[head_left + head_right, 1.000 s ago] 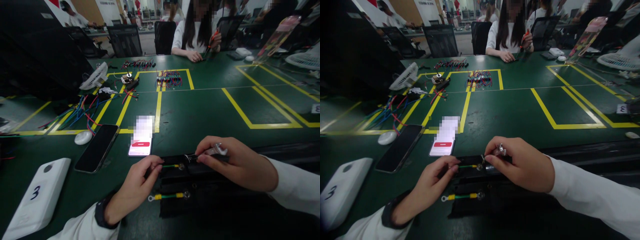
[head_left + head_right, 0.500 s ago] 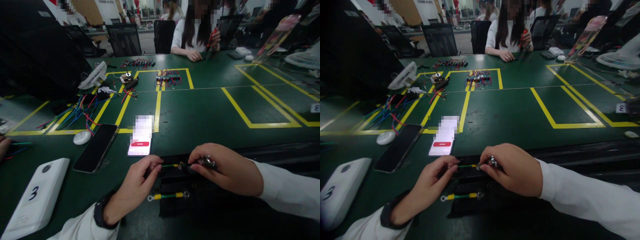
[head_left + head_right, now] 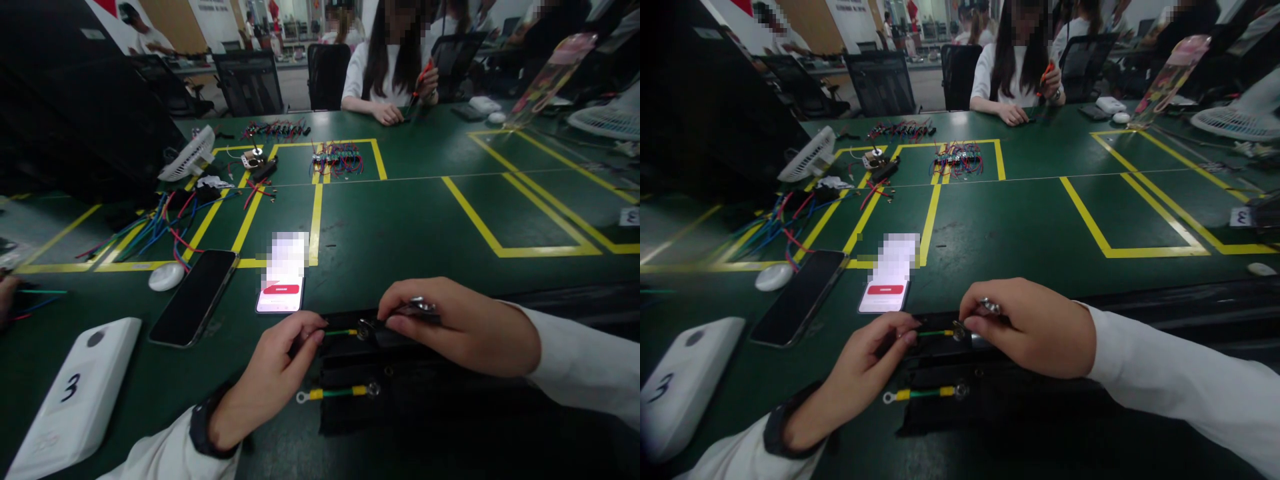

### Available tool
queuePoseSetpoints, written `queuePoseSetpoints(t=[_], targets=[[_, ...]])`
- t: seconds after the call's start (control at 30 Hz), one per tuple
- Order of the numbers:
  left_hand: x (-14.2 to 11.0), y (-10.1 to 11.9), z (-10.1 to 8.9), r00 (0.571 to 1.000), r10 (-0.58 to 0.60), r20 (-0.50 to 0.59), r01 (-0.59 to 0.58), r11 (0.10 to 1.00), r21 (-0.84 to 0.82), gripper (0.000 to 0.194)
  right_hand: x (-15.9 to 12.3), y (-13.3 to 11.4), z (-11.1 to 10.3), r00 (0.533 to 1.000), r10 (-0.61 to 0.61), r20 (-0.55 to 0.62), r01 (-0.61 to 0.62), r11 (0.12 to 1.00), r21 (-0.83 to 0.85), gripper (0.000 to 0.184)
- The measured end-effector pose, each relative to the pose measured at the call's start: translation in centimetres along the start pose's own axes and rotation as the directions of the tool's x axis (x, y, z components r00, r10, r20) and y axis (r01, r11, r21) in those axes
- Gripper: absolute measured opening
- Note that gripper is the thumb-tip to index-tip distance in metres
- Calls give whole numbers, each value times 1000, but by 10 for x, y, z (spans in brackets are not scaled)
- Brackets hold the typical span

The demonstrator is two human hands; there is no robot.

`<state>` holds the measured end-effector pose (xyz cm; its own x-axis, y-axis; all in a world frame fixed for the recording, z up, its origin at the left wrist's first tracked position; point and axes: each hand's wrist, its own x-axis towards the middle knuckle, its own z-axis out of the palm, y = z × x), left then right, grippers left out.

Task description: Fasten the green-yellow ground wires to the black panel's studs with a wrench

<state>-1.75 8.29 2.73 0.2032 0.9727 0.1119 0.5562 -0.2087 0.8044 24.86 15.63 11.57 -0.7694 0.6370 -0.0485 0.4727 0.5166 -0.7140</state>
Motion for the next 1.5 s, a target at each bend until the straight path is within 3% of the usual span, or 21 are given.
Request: queuePoseSetpoints(t=[0.13, 0.33, 0.97, 1.23, 1.5], targets=[[2, 0, 0, 1000, -2, -3, 2, 1000, -5, 13, -8, 1, 2, 995, 42, -92, -42, 999, -5, 9], [6, 4, 3, 1000, -20, -3, 20, 1000, -9, 10, -13, 7, 16, 992, 47, -120, -53, 997, -48, 8], [2, 6, 4, 999, -51, -6, 51, 996, -77, 5, 2, 3, 9, 999, -44, 31, 45, 998, -38, 15], [2, 3, 2, 998, -57, 24, 60, 988, -141, 7, -8, 2, 4, 993, 16, -118, -19, 1000, -24, 11], [4, 2, 4, 997, -69, 18, 71, 986, -149, 7, -13, 7, 18, 993, 25, -113, -33, 997, -68, 12]])
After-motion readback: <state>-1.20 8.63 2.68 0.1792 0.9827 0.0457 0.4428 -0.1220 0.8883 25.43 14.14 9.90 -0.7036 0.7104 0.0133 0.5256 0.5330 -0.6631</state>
